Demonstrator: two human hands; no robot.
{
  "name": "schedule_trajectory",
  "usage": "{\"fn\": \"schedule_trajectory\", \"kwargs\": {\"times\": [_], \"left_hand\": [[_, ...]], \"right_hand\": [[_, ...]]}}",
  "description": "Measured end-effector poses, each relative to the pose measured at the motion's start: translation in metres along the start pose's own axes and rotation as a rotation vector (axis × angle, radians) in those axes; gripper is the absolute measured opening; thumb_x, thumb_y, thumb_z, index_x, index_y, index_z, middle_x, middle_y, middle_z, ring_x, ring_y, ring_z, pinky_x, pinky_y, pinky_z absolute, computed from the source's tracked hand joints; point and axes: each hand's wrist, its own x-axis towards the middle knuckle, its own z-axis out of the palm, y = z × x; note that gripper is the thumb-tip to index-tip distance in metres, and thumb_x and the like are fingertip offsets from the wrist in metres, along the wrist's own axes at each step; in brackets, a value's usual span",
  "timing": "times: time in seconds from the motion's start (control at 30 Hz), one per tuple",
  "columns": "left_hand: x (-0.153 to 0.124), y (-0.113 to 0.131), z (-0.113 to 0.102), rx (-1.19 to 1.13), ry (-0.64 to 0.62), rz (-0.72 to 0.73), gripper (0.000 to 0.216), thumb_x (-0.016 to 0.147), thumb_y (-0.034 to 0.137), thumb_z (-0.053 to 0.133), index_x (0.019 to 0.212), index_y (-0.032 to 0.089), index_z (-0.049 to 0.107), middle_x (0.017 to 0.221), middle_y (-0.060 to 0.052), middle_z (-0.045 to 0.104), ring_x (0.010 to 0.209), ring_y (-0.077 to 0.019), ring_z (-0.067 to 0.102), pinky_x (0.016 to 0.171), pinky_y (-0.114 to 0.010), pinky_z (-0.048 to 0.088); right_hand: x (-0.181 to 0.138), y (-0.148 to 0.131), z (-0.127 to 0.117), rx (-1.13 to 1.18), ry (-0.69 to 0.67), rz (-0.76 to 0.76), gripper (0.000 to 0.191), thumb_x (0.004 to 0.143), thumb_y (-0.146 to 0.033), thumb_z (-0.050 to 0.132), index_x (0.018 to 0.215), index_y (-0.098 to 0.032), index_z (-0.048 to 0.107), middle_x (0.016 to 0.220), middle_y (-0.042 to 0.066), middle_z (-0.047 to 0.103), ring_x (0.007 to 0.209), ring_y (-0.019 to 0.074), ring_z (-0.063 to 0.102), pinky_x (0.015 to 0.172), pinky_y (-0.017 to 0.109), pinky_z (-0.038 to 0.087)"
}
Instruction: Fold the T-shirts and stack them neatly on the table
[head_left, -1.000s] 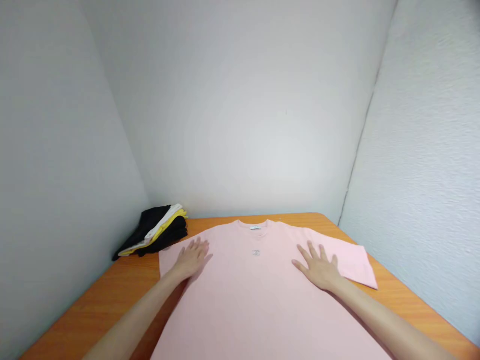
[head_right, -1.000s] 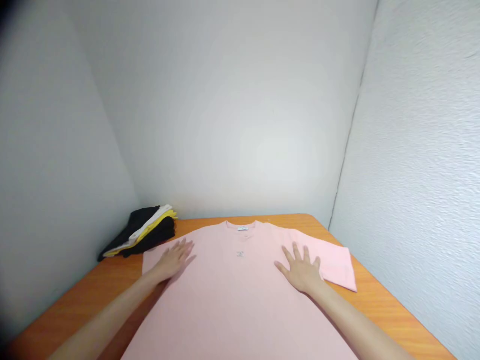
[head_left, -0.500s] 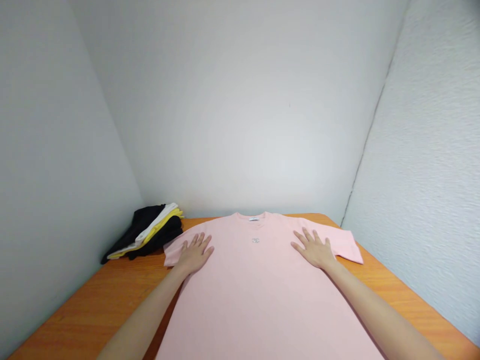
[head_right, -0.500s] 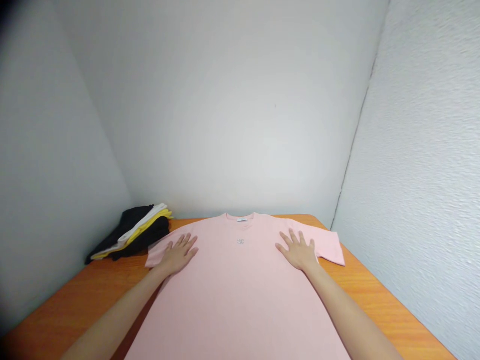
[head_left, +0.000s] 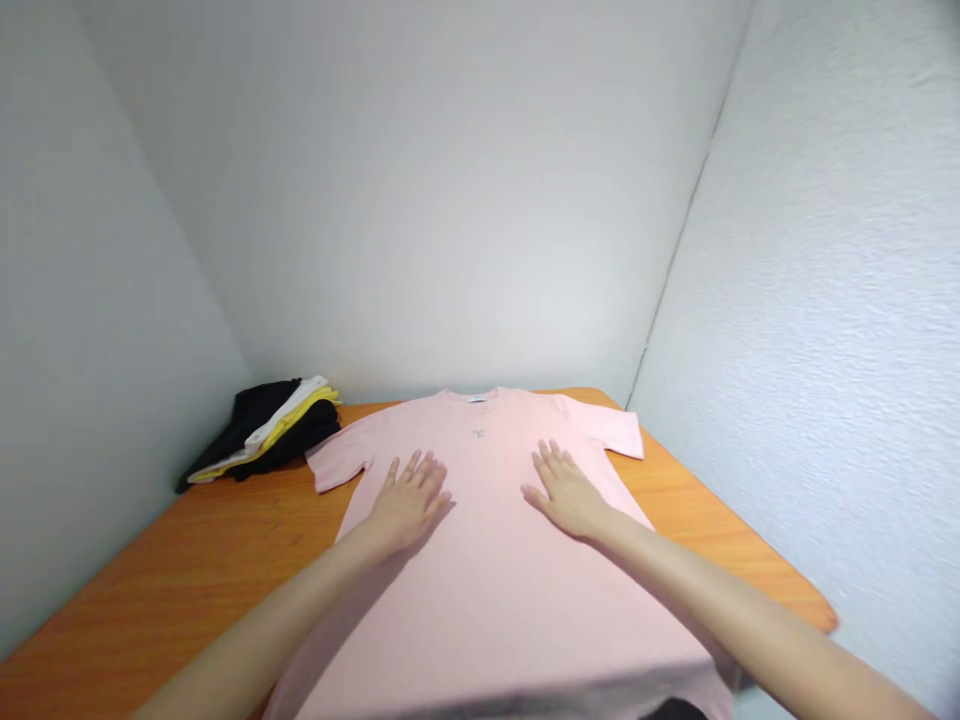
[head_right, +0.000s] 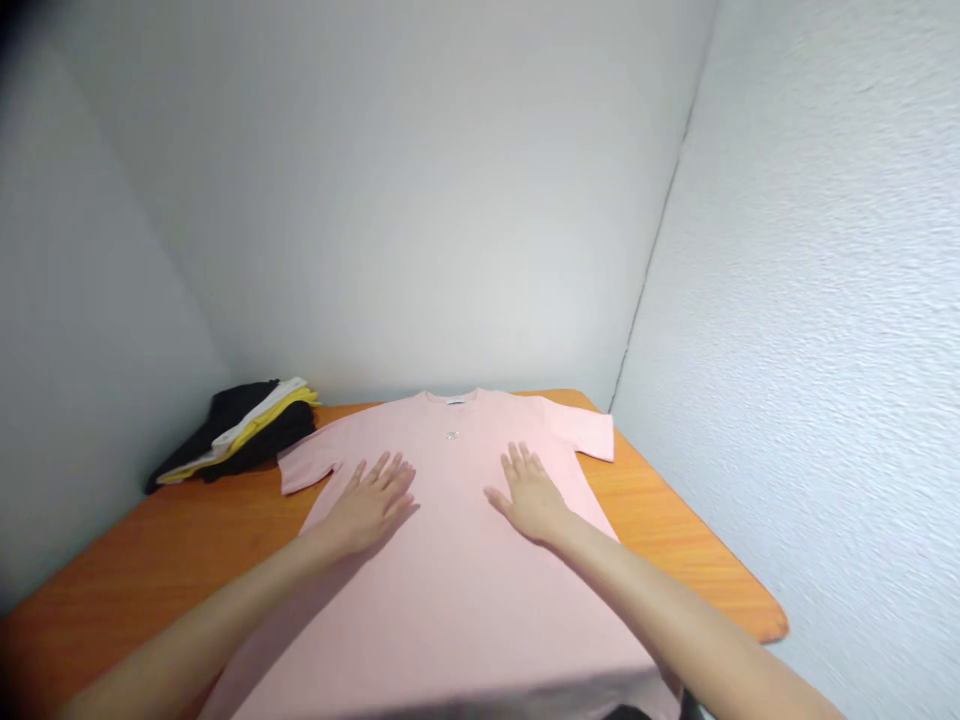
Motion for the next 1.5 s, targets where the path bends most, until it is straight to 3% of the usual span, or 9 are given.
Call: {"fn": "schedule_trajectory", "kwargs": {"times": [0.17,0.33,0.57,0.7,0.83,0.97,1.17,1.3,1.5], "left_hand": [[-0.029,0.051,0.016,-0.132,-0.079,0.017,0.068,0.096,0.061,0.020,0.152,0.024,0.023,0.160,-0.007,0.011,0.148,-0.0293,0.009,0.116,-0.058,0.012],[-0.027,0.053,0.021,-0.077,-0.021,-0.004,0.063,0.097,0.056,0.023,0.151,0.026,0.026,0.160,-0.005,0.015,0.148,-0.0257,0.013,0.117,-0.053,0.015],[-0.048,0.071,-0.002,-0.048,0.105,0.011,0.055,0.098,0.043,0.028,0.147,0.020,0.035,0.158,-0.008,0.025,0.147,-0.0279,0.015,0.119,-0.054,0.008],[-0.102,0.120,-0.022,-0.282,0.361,0.168,0.046,0.098,0.033,0.034,0.140,0.019,0.041,0.147,-0.011,0.043,0.138,-0.0242,0.035,0.116,-0.045,0.026],[-0.141,0.197,-0.031,-0.626,0.343,0.332,0.026,0.095,0.024,0.040,0.117,0.023,0.054,0.117,-0.009,0.060,0.113,-0.0229,0.053,0.099,-0.041,0.044],[-0.140,0.281,-0.019,-0.700,0.213,0.393,0.014,0.089,0.025,0.052,0.103,0.021,0.054,0.106,-0.009,0.059,0.100,-0.0249,0.055,0.090,-0.042,0.049],[-0.116,0.348,-0.004,-0.705,0.197,0.216,0.056,0.068,0.040,0.076,0.111,0.017,0.048,0.114,-0.020,0.054,0.105,-0.0363,0.054,0.082,-0.050,0.051],[-0.102,0.340,-0.022,-0.785,0.163,0.212,0.034,0.073,0.004,0.049,0.101,0.023,0.047,0.094,-0.010,0.062,0.086,-0.0248,0.063,0.070,-0.037,0.049],[-0.091,0.317,-0.027,-0.856,0.061,0.156,0.013,0.079,0.030,0.056,0.092,0.033,0.052,0.078,-0.006,0.066,0.073,-0.0265,0.067,0.055,-0.037,0.042]], "right_hand": [[-0.071,-0.024,-0.007,0.114,-0.102,-0.129,0.087,0.094,-0.071,0.021,0.154,-0.008,0.017,0.158,0.013,0.007,0.146,0.0275,0.004,0.120,0.045,0.010],[-0.114,0.031,-0.020,0.038,-0.067,0.028,0.080,0.097,-0.064,0.020,0.153,-0.007,0.022,0.157,0.014,0.015,0.146,0.0261,0.011,0.119,0.045,0.012],[-0.185,0.053,-0.059,-0.051,0.196,0.150,0.050,0.099,-0.046,0.030,0.121,-0.011,0.057,0.135,0.020,0.050,0.128,0.0314,0.043,0.104,0.046,0.035],[-0.252,0.035,-0.072,-0.032,0.104,0.134,0.039,0.098,-0.042,0.031,0.079,-0.020,0.057,0.081,0.009,0.062,0.080,0.0246,0.058,0.074,0.038,0.042],[-0.284,0.034,-0.046,0.257,-0.007,0.429,0.034,0.089,-0.051,0.044,0.082,-0.021,0.057,0.070,0.004,0.060,0.064,0.0209,0.055,0.061,0.034,0.039],[-0.270,0.031,-0.027,0.809,0.012,0.501,0.040,0.075,-0.058,0.050,0.079,-0.019,0.056,0.074,0.004,0.061,0.069,0.0193,0.055,0.064,0.031,0.042],[-0.250,-0.007,-0.084,1.302,-0.132,0.503,0.040,0.077,-0.057,0.055,0.067,-0.018,0.051,0.057,-0.004,0.048,0.050,0.0100,0.040,0.051,0.022,0.031],[-0.206,0.026,-0.106,0.930,-0.092,0.439,0.052,0.085,-0.064,0.046,0.065,-0.017,0.055,0.060,0.001,0.055,0.056,0.0130,0.051,0.058,0.024,0.040],[-0.074,0.142,-0.079,0.300,0.095,0.735,0.048,0.090,-0.052,0.041,0.082,-0.013,0.068,0.088,0.017,0.068,0.089,0.0290,0.064,0.080,0.038,0.047]]}}
